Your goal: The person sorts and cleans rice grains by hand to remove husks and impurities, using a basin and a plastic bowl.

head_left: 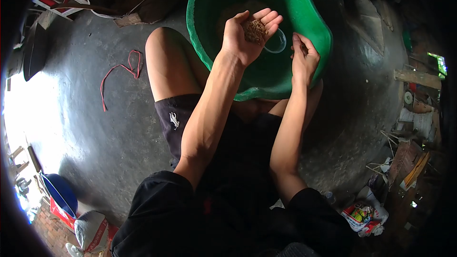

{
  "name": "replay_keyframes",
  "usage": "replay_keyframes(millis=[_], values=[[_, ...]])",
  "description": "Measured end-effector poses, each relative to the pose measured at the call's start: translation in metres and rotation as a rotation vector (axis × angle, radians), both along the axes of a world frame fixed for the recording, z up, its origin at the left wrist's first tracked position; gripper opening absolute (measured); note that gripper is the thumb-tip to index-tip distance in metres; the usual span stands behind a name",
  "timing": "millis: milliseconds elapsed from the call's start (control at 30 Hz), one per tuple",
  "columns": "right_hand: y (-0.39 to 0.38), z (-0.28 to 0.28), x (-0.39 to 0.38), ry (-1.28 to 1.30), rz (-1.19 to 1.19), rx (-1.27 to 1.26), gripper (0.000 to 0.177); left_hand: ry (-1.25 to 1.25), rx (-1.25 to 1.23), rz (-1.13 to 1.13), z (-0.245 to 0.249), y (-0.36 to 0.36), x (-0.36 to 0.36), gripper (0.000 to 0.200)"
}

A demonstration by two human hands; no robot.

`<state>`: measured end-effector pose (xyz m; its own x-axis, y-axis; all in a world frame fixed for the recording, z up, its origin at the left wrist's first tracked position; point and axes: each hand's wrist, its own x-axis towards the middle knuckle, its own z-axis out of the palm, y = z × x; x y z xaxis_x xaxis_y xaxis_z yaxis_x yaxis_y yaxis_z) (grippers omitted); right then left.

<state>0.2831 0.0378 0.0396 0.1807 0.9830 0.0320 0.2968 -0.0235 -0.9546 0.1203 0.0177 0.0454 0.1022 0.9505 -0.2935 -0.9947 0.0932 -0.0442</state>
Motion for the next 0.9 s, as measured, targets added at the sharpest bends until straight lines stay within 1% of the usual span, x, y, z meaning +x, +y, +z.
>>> replay_keyframes(millis=[67,100,167,200,233,300,367,433,533,667,733,900], values=[[-0.011,0.020,-0.002,-0.048,0.114,0.079,0.012,0.024,0.035,-0.027,0.003,-0.001,0.003,0.050],[-0.016,0.029,-0.004,-0.051,0.110,0.083,0.012,0.021,0.039,-0.030,0.004,-0.001,0.006,0.050],[-0.025,0.045,-0.010,-0.224,0.309,0.224,0.012,0.054,0.100,-0.085,0.006,-0.001,0.011,0.051],[-0.033,0.060,-0.017,-0.306,0.334,0.232,0.015,0.083,0.092,-0.118,0.011,-0.002,0.012,0.052],[-0.037,0.067,-0.021,-0.305,0.334,0.234,0.015,0.084,0.094,-0.118,0.015,-0.004,0.013,0.052],[-0.042,0.074,-0.026,-0.445,0.397,0.361,0.019,0.106,0.134,-0.190,0.020,-0.007,0.014,0.054],[-0.043,0.076,-0.028,-0.483,0.400,0.387,0.022,0.090,0.173,-0.216,0.019,-0.007,0.014,0.054],[-0.044,0.076,-0.030,-0.540,0.376,0.455,0.023,0.139,0.148,-0.239,0.022,-0.007,0.015,0.054],[-0.039,0.069,-0.029,-0.583,0.390,0.485,0.023,0.115,0.080,-0.248,0.023,-0.007,0.021,0.052],[-0.037,0.065,-0.025,-0.580,0.376,0.430,0.023,0.113,0.066,-0.280,0.025,-0.008,0.025,0.049],[-0.033,0.062,-0.023,-0.629,0.353,0.485,0.020,0.181,0.046,-0.243,0.028,-0.009,0.028,0.047],[-0.031,0.061,-0.023,-0.622,0.339,0.469,0.019,0.177,0.002,-0.234,0.030,-0.009,0.030,0.046]])
